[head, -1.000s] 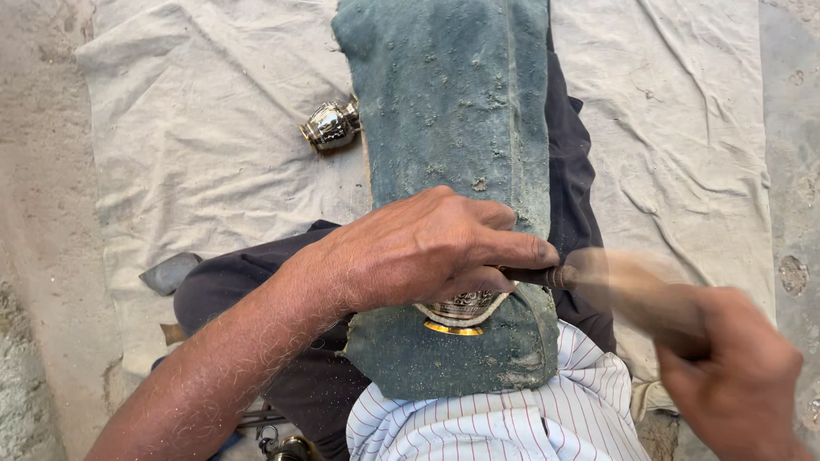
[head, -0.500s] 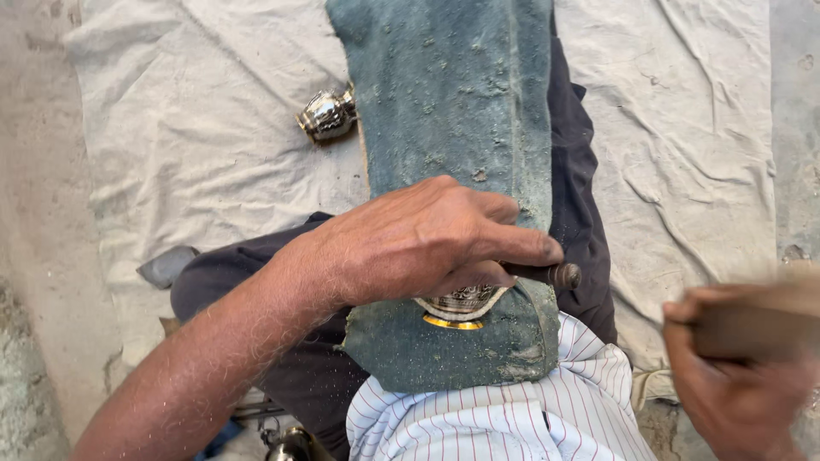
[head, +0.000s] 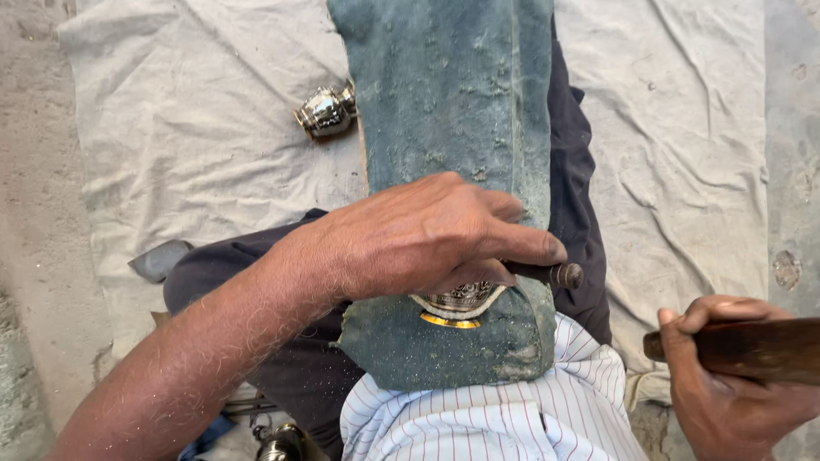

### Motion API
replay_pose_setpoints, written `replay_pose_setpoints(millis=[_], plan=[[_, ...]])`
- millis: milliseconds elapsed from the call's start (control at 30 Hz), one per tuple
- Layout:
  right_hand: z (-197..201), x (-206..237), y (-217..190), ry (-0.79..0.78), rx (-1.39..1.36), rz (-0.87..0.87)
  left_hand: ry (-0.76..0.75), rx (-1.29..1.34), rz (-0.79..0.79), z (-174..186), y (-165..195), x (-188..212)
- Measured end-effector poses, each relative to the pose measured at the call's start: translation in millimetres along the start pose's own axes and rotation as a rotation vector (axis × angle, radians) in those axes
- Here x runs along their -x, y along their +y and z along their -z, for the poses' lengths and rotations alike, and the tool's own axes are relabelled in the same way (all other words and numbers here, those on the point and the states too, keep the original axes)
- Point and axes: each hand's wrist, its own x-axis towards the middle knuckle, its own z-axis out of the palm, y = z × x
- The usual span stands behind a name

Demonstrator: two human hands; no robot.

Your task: The person sits on the ground with a sand-filled cushion on their lap, holding a small brass vessel against it. They hold a steel punch against the vessel surface and strike it with a wooden mallet, repositioning the punch repeatedly to emboss a decorative pattern into the metal, rotating the vessel as they work.

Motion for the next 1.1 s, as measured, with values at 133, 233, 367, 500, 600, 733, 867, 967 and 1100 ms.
replay_pose_setpoints(millis=[133, 233, 367, 500, 600, 733, 867, 967, 1100], plan=[[-2, 4, 1, -0.135, 0.286, -0.03, -0.049, -0.02, 0.023, 0, 1, -3], [-3, 3, 0, -0.017, 0.06, 0.023, -0.041, -0.041, -0.004, 2, 2, -6], [-4, 2, 3, -0.043, 0.158, -0.015, -0.046, -0.04, 0.019, 3, 4, -3], [-4, 6, 12, -0.08, 0.257, 0.025, -0.071, -0.056, 0.009, 2, 2, -5], [-5, 9, 18, 0.02, -0.071, 0.035, -0.025, -0.024, 0.004, 2, 3, -4], [-6, 9, 19, -0.064, 0.282, 0.135, -0.064, -0.067, -0.009, 4, 3, -6], [-11, 7, 13, 0.082, -0.069, 0.021, -0.061, -0.032, -0.001, 3, 3, -7], [-11, 5, 10, -0.05, 0.224, -0.01, -0.027, -0.046, -0.043, 2, 2, -5], [-9, 5, 9, 0.045, -0.011, 0.017, -0.021, -0.063, -0.048, 3, 1, -4]])
